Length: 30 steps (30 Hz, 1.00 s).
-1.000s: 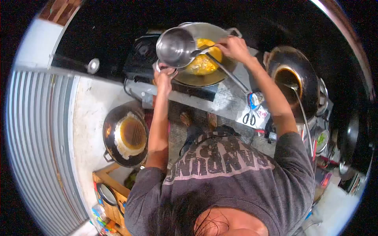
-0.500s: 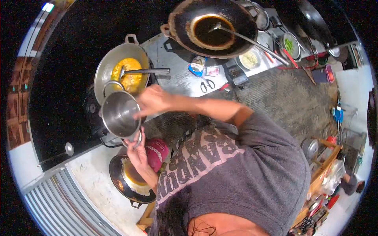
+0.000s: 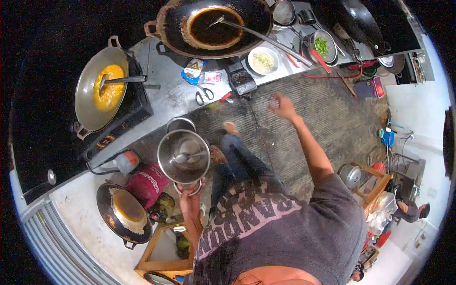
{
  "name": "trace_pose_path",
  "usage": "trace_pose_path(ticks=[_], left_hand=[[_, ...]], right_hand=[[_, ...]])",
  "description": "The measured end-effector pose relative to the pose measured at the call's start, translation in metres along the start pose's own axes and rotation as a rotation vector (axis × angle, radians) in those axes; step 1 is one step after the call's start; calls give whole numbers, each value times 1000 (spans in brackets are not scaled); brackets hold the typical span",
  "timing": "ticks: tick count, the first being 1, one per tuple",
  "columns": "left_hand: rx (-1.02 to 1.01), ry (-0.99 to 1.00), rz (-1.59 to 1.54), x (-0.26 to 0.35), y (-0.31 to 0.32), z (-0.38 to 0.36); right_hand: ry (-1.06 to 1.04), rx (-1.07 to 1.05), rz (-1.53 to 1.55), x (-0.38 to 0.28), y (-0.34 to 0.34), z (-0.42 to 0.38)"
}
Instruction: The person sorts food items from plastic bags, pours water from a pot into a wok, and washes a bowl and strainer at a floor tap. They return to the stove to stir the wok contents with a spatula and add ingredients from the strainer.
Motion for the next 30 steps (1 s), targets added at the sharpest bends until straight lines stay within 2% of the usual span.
trace_pose_path(ticks=[3, 6, 7, 8, 10, 12, 15, 17, 19, 20, 23, 24, 28, 30], left_hand=[[5, 95, -81, -23, 30, -14], [66, 95, -55, -56, 47, -20], [94, 90, -53, -61, 64, -19], [70, 128, -57, -63, 86, -18], [92, 119, -47, -76, 102, -16], [135, 143, -96, -82, 129, -15], [169, 136, -115, -104, 135, -23], [253, 108, -167, -110, 144, -31], [261, 113, -107, -108, 158, -30], [267, 115, -94, -110, 157, -29], [346, 4, -94, -125, 134, -33], [311, 33, -84, -120, 141, -28], [222, 212, -79, -95, 180, -13], [247, 186, -47, -95, 176, -13]], right_hand=[[-79, 235, -3, 14, -32, 76], [-137, 259, -118, 46, -20, 154], [-151, 184, -140, 37, -23, 166], [-218, 149, -2, 36, -18, 178], [-327, 149, -53, 54, 4, 203], [-418, 221, -437, 80, 42, 224], [-688, 567, -699, 60, 47, 198], [-289, 41, -434, 55, 42, 211], [-167, 4, -288, 74, 54, 211], [-211, 84, -185, 75, 51, 205], [-165, -99, -116, 78, 57, 205], [-225, -110, -71, 58, 41, 198], [-370, -63, -158, 54, 43, 192], [-425, -81, -183, 46, 42, 188]])
Point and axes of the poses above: each hand's wrist, its own z-axis towards the middle knuckle, its own y-axis out of the palm, x = y × z, the point moved 9 cm from there along z, towards the middle knuckle, and after that the axes turned 6 degrees about z, right-handed, at the moved point
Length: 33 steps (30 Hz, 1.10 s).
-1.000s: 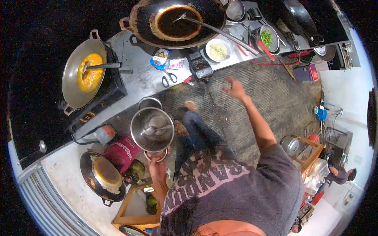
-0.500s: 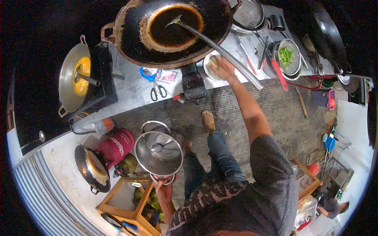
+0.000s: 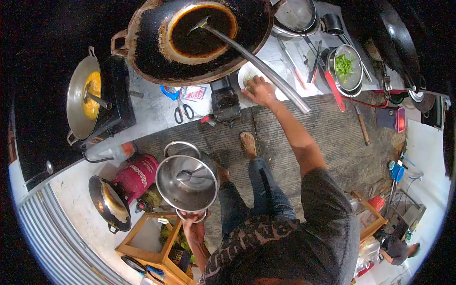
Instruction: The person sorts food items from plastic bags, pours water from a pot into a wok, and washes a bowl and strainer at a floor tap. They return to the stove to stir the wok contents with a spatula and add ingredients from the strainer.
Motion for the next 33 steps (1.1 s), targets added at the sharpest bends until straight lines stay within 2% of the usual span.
trace_pose_path(ticks=[4, 7, 13, 15, 17, 19, 20, 21, 24, 26, 28, 29, 30, 31, 33], left_hand=[[29, 13, 30, 4, 4, 0], [10, 6, 6, -2, -11, 4], [61, 46, 54, 13, 1, 1], [28, 46, 36, 13, -2, 5], [14, 43, 54, 14, -5, 7], [20, 40, 103, 16, -7, 10], [63, 21, 59, 13, -15, 9], [54, 29, 45, 14, -13, 10], [61, 43, -4, 14, -20, 12], [60, 55, -10, 13, -32, 19], [30, 62, -68, 17, -41, 13], [43, 37, -26, 22, -42, 13], [24, 38, -48, 29, -39, 16], [6, 25, -61, 32, -40, 11], [-62, 44, -79, 38, -49, 16]], right_hand=[[-69, 69, 27, -8, -2, -3], [38, -72, 163, -6, 0, -2], [39, -76, 132, -6, -3, -2], [176, 135, 647, 18, -1, -2], [246, 197, 772, 39, 4, -3], [234, 110, 510, 35, -22, 7], [207, 203, 614, 68, 1, 12], [150, 247, 538, 78, 7, 12], [-227, 491, 149, 83, 2, 7], [31, 475, 136, 115, 1, 1], [241, 422, 140, 117, 4, -1], [226, 508, 13, 100, -18, -2], [441, 311, 279, 55, -50, 5], [385, 371, 174, 90, -30, 1], [734, 314, 620, 167, 10, -19]])
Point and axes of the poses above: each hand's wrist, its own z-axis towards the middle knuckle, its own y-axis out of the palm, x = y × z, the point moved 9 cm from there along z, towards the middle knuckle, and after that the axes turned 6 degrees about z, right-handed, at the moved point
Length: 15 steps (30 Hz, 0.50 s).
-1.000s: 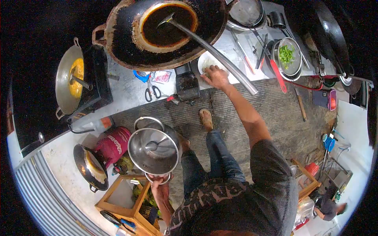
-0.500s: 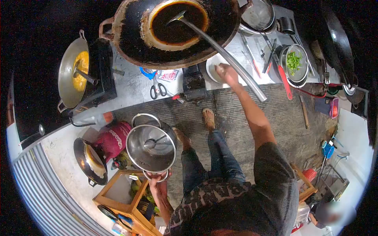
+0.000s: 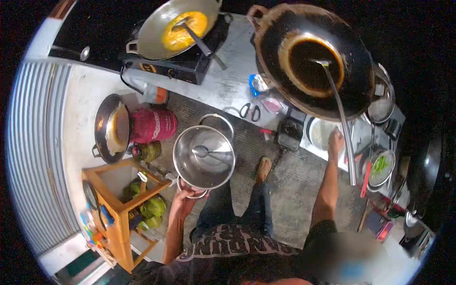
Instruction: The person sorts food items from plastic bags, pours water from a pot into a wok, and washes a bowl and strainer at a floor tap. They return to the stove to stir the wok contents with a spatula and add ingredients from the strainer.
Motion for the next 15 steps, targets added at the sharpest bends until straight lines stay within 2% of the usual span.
trace_pose_path(ticks=[2, 5, 6, 7, 8, 9, 10, 12, 14, 15], left_hand=[[-29, 7, 19, 8, -1, -8], [-11, -40, 31, 40, -40, 3], [-24, -38, 54, 52, -46, 7], [-80, -17, 57, 65, -51, 15], [-94, 10, -2, 83, -46, 16], [-108, 29, -26, 94, -53, 19], [-123, 44, -48, 108, -58, 16], [-149, 74, -23, 118, -94, 28], [-118, 98, -14, 129, -117, 29], [-78, 106, -14, 141, -123, 26]], right_hand=[[203, -263, 705, -3, -6, -34], [402, -27, 889, -5, -21, -69], [542, -85, 1036, -28, -15, -98], [370, -240, 1245, -14, -7, -90], [461, -301, 1141, -31, 0, -118], [390, -242, 1135, -52, 3, -140], [490, -43, 1068, -73, 0, -172], [391, -67, 1045, -157, 29, -228], [474, -217, 1066, -202, 73, -255], [466, -156, 1003, -247, 94, -277]])
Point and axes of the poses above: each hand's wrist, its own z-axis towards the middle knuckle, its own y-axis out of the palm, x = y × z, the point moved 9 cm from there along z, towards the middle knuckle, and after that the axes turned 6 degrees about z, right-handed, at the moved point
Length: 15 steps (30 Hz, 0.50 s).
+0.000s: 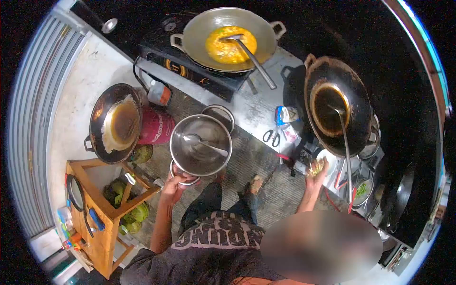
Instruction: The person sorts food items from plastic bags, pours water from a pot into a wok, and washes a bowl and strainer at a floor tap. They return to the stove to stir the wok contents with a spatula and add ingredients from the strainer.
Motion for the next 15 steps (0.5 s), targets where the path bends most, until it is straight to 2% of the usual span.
trace_pose_path(ticks=[1, 2, 4, 5, 6, 7, 8, 9, 10, 12, 14, 15], left_hand=[[39, 9, 3, 10, -8, -1], [47, 36, -78, 16, -15, -5], [45, 97, -106, 26, -25, -8], [37, 114, -109, 31, -30, -10], [46, 115, -102, 32, -40, -12], [33, 133, -90, 32, -50, -11], [21, 144, -79, 29, -60, -10], [5, 156, -68, 29, -66, -7], [132, 97, -14, 30, -68, -8], [160, 117, -30, 29, -73, -10], [152, 109, -65, 13, -87, -3], [112, 70, -63, 10, -77, 1]], right_hand=[[68, -215, 15, 12, 55, -16], [111, -291, 68, 25, 96, -26], [203, -436, -39, 55, 165, -49], [311, -587, 6, 76, 192, -53], [407, -613, 18, 98, 207, -62], [410, -623, 40, 115, 219, -64], [514, -706, 39, 133, 230, -72], [554, -660, 33, 145, 238, -82], [574, -718, 42, 155, 242, -84], [603, -705, 13, 167, 240, -89], [591, -559, -58, 166, 212, -74], [544, -550, -27, 161, 190, -56]])
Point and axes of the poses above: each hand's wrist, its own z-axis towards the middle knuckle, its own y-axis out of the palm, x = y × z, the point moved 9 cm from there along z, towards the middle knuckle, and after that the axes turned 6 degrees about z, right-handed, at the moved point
